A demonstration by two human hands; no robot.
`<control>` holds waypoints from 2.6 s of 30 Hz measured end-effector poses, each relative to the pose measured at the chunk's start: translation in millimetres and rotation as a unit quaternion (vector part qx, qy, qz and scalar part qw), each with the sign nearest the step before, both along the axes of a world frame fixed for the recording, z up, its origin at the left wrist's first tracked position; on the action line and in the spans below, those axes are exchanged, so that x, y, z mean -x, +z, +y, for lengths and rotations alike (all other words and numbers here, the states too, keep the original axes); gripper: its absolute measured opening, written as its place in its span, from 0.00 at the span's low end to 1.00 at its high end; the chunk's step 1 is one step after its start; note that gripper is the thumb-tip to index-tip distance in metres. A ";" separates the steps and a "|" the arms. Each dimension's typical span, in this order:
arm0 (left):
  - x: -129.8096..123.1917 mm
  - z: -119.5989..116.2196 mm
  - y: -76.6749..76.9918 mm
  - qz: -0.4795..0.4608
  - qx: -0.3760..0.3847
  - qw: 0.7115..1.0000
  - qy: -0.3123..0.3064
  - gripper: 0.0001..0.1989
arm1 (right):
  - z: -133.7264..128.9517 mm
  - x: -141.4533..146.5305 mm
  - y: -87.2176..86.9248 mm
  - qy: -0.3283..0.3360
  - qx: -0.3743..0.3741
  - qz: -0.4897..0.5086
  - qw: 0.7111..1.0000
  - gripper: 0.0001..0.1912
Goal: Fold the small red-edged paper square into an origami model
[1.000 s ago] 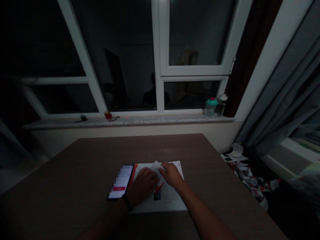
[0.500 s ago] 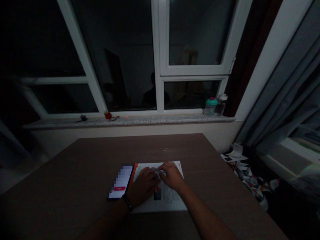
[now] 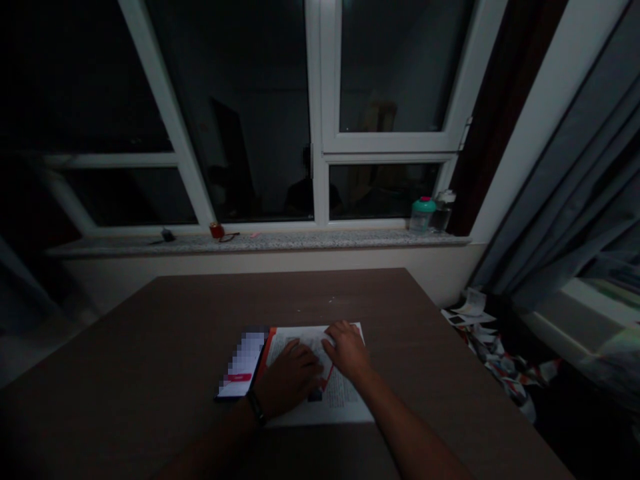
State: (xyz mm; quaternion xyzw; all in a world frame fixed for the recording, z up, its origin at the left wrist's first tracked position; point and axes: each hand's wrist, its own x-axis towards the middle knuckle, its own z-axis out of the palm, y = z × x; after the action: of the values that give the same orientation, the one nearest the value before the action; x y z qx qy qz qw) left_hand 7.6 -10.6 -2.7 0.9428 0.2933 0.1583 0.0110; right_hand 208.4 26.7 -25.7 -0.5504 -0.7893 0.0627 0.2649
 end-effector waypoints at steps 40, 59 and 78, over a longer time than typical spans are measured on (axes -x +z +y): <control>-3.8 -0.8 -2.4 0.032 -0.005 0.999 -0.025 0.08 | -5.5 7.9 10.0 -0.037 -0.009 -0.093 0.995 0.08; -6.0 -1.9 -0.7 0.040 -0.006 0.999 -0.027 0.07 | -5.5 12.6 12.9 -0.051 -0.013 -0.131 0.990 0.09; -4.1 -2.5 -0.5 0.034 0.027 0.999 -0.006 0.15 | -4.5 14.3 17.0 -0.063 0.006 -0.146 0.987 0.09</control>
State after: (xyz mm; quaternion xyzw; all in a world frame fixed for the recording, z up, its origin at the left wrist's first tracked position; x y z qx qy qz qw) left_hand 11.7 -13.1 -3.2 0.9487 0.2917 0.1184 0.0278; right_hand 194.1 22.2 -8.7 -0.6035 -0.7831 -0.0304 0.1466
